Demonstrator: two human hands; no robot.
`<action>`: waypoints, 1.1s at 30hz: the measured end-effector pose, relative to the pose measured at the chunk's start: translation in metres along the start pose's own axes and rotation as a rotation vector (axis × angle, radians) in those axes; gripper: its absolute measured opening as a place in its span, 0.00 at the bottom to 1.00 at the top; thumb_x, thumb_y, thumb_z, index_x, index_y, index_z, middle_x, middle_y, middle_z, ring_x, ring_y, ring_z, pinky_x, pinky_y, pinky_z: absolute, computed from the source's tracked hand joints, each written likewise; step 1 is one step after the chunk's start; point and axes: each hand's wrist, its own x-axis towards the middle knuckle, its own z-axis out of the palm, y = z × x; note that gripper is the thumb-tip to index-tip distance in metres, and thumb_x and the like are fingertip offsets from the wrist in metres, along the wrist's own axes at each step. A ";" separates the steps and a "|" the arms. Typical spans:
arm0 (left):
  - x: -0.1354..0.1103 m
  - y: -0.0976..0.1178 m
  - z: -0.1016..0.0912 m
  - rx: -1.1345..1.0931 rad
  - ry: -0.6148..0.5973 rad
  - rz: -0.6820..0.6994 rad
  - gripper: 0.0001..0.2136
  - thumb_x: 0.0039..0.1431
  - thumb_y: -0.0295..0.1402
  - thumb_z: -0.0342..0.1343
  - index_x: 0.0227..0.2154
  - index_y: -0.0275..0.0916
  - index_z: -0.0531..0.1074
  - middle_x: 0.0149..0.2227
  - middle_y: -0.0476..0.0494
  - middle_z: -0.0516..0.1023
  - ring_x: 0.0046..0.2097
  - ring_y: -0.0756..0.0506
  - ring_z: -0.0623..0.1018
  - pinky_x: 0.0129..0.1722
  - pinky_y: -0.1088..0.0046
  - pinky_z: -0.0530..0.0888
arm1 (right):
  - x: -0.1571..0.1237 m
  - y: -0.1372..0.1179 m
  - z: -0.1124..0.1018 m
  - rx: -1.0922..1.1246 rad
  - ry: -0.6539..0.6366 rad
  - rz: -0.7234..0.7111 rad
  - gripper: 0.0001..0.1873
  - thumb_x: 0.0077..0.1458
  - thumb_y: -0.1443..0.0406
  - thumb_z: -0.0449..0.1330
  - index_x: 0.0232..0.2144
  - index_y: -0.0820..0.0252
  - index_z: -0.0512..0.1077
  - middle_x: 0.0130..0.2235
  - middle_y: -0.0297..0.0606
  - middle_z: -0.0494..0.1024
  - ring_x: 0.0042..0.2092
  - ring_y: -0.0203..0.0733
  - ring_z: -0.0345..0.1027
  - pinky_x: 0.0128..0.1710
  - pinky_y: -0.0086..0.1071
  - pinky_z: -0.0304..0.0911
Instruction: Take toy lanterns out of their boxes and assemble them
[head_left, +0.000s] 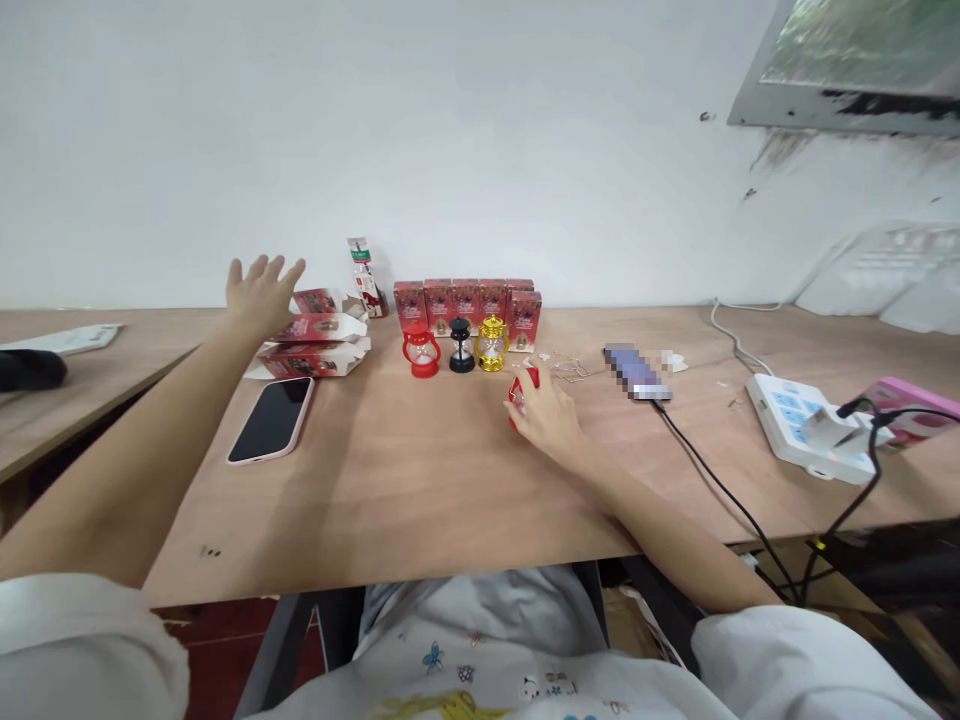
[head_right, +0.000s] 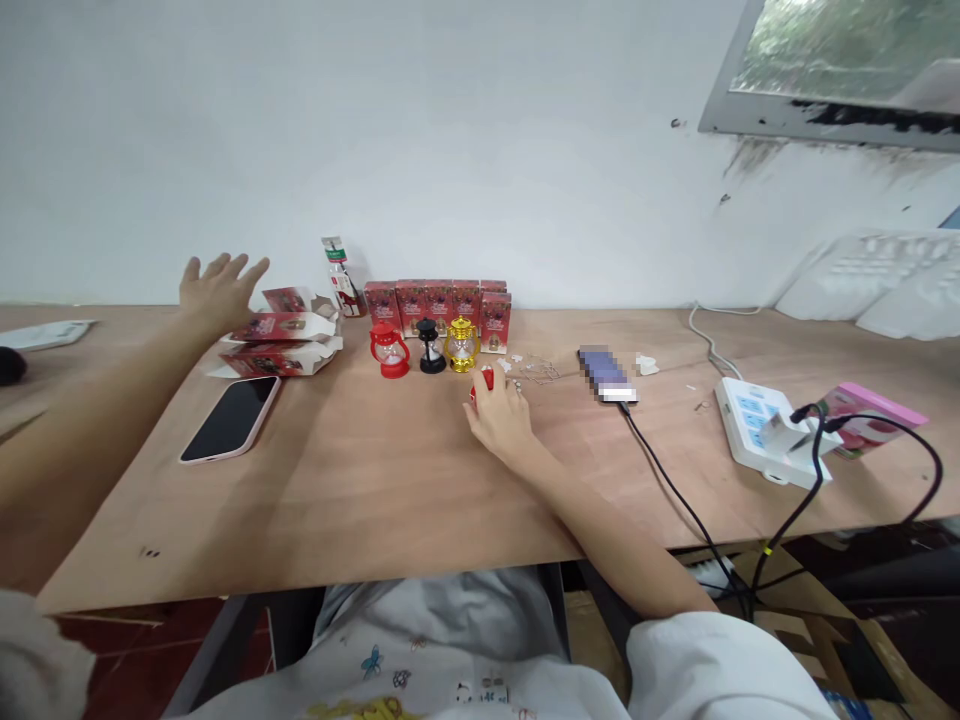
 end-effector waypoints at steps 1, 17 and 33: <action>-0.001 0.008 -0.004 0.002 0.006 -0.015 0.24 0.61 0.44 0.48 0.55 0.33 0.62 0.58 0.41 0.66 0.61 0.37 0.59 0.59 0.38 0.42 | 0.000 -0.001 -0.001 0.023 -0.013 0.008 0.21 0.55 0.62 0.56 0.51 0.60 0.64 0.57 0.53 0.62 0.44 0.55 0.69 0.36 0.43 0.67; -0.119 0.280 0.059 -1.091 -0.394 -0.202 0.28 0.42 0.35 0.63 0.48 0.35 0.64 0.48 0.38 0.74 0.48 0.39 0.75 0.48 0.60 0.72 | -0.013 -0.013 0.015 0.730 0.261 -0.176 0.30 0.52 0.55 0.61 0.54 0.54 0.59 0.53 0.45 0.63 0.56 0.47 0.61 0.56 0.45 0.62; -0.118 0.262 0.043 -0.748 -0.307 -0.269 0.25 0.48 0.48 0.59 0.47 0.40 0.66 0.42 0.44 0.79 0.42 0.40 0.78 0.41 0.65 0.73 | -0.020 -0.017 0.020 0.418 0.537 -0.386 0.02 0.56 0.65 0.58 0.32 0.57 0.69 0.45 0.43 0.67 0.50 0.45 0.62 0.49 0.42 0.64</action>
